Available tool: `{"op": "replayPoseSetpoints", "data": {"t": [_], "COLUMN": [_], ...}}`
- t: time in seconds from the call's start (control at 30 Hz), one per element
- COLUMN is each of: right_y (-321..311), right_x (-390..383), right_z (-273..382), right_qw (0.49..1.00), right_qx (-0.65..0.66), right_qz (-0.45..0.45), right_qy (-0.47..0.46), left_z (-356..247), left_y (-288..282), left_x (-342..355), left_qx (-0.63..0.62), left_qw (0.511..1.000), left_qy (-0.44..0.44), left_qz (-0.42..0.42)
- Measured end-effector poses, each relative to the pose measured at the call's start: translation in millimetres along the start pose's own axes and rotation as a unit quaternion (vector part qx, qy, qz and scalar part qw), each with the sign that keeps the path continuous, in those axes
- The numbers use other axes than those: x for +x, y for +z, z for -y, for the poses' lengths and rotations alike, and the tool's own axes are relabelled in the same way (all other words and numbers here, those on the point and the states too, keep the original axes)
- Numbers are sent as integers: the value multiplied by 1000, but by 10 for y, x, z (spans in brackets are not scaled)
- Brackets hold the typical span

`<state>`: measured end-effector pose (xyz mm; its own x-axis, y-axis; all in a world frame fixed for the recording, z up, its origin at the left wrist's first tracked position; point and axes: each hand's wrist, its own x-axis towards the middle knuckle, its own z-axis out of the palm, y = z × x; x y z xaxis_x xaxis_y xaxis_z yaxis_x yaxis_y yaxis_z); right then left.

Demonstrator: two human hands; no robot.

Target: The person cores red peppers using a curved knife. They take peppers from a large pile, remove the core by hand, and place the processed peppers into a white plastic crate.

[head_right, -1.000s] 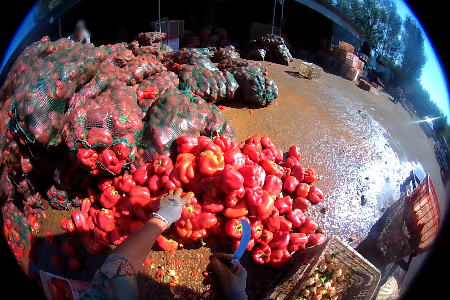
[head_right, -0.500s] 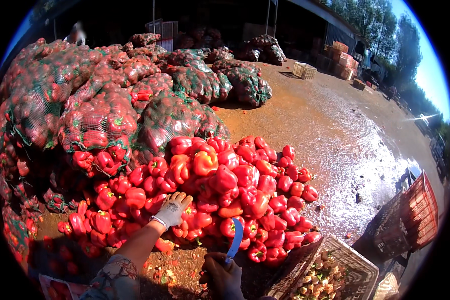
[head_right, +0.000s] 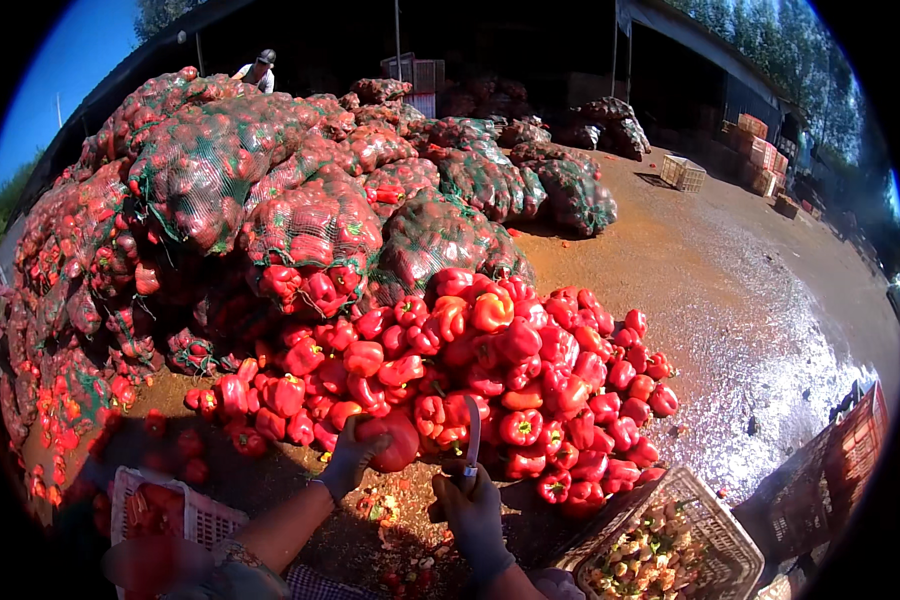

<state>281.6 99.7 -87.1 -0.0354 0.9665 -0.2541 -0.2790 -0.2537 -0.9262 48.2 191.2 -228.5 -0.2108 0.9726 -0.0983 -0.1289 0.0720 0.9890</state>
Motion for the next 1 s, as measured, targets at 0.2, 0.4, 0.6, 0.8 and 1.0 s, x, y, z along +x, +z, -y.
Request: {"op": "replayPoseSetpoints", "data": {"t": [0.2,0.4,0.6,0.8,1.0], "right_y": [256,509,654,677,629], "right_x": [-248,-520,-481,-328,-202], "right_z": [-136,-162,-206,-291,-349], "right_qw": [978,941,936,924,920], "right_qx": [-189,-301,-300,-326,-335], "right_qz": [42,101,131,162,163], "right_qy": [-72,-114,-127,-118,-125], "left_z": [-1174,-1390,-1487,-1420,-1377], "left_y": [-345,-591,-684,-721,-665], "left_x": [-774,-1128,-1122,-997,-951], "left_qx": [-129,190,321,363,386], "left_qw": [988,940,866,841,829], "left_qy": [72,282,380,396,403], "left_qz": [42,-24,-40,-63,-41]}}
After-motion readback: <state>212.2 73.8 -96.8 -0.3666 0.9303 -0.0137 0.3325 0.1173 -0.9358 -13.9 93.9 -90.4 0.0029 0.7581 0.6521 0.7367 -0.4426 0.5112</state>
